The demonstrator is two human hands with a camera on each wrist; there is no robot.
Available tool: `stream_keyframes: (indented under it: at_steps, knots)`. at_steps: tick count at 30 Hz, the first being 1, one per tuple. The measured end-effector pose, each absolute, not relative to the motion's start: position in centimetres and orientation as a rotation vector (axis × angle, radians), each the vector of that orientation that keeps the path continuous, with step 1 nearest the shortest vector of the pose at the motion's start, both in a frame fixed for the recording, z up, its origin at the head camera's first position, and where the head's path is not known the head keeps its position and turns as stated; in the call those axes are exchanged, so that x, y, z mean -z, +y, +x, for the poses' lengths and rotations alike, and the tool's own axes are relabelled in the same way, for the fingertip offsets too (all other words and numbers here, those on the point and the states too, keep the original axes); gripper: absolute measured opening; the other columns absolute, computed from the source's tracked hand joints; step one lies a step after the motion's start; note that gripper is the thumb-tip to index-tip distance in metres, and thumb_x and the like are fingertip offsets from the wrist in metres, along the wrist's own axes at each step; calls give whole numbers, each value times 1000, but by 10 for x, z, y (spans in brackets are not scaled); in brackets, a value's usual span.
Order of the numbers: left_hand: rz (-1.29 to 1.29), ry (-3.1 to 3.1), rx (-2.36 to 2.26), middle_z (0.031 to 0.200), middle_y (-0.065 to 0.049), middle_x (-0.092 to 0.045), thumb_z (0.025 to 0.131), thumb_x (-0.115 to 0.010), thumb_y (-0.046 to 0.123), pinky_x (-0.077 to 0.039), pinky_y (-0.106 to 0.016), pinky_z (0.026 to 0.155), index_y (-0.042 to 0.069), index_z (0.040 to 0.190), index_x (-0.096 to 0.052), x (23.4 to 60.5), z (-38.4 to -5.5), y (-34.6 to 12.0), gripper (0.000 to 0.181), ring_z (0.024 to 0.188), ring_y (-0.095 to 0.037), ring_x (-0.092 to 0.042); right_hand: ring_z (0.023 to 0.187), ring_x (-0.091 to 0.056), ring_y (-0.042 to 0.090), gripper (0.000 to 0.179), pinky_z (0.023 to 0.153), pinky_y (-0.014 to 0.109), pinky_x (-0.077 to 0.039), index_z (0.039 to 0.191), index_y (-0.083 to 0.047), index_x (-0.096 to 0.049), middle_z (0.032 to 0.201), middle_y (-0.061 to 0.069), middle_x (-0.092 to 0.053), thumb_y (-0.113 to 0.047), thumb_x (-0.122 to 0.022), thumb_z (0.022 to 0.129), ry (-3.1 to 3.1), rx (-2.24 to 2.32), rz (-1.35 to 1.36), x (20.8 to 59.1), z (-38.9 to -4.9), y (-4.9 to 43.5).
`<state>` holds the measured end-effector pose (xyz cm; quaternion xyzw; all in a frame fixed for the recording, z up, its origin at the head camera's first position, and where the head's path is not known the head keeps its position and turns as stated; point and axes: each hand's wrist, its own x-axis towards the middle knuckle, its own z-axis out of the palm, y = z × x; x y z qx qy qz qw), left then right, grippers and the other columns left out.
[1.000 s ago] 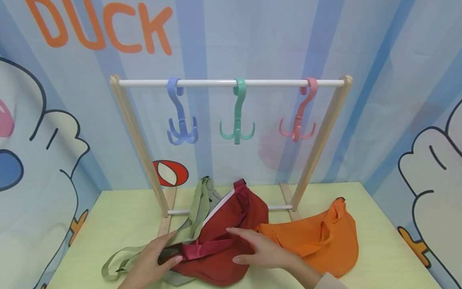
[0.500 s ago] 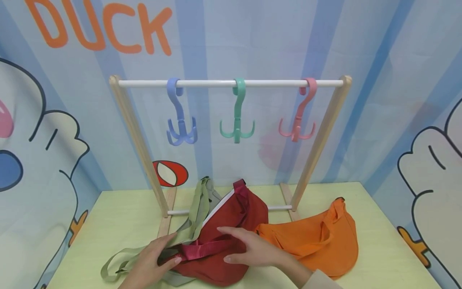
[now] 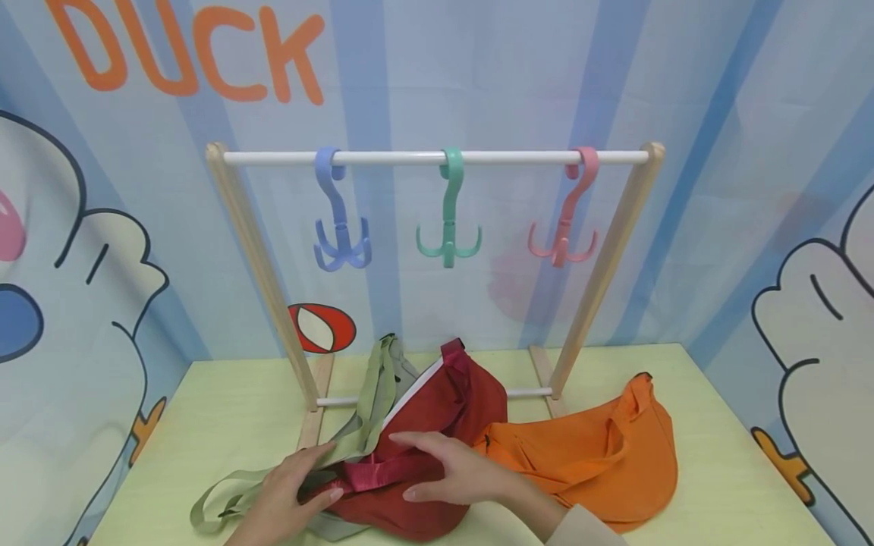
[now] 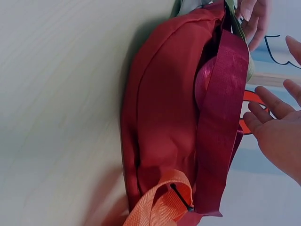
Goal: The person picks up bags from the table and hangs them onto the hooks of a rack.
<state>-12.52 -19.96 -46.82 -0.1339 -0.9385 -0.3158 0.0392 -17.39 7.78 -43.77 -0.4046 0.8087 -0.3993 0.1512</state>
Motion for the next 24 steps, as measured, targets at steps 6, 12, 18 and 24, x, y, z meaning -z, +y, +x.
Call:
stream_keyframes:
  at_steps: [6,12,18,24]
  knots:
    - [-421,-2858,954,120,-7,-55,81,-68,35,-35,-58,85,10,126,-54,469,-125,-199,54,111,-32,-49,121,-41,13,62,99,34,-34,137,-12,-41,132,2,-47,-33,-65,84,2343,1151,-1176,442,-174,70]
    - [-427,-2878,979,120,-8,-55,81,-67,36,-35,-58,85,9,126,-53,467,-125,-198,54,111,-32,-49,122,-39,13,61,99,34,-33,138,-15,-40,133,5,-46,-33,-64,84,2310,1158,-1225,441,-176,64]
    - [-449,-2862,977,118,-7,-56,81,-67,35,-38,-56,83,8,125,-54,466,-124,-196,54,109,-30,-50,123,-38,13,62,100,34,-31,138,-15,-39,135,3,-44,-32,-64,85,2286,1159,-1226,443,-178,60]
    - [-440,-2869,991,119,-6,-56,81,-67,36,-36,-59,83,10,124,-54,467,-125,-195,52,109,-30,-50,124,-38,13,63,100,34,-31,137,-12,-40,134,1,-44,-31,-66,83,2307,1165,-1152,443,-178,55]
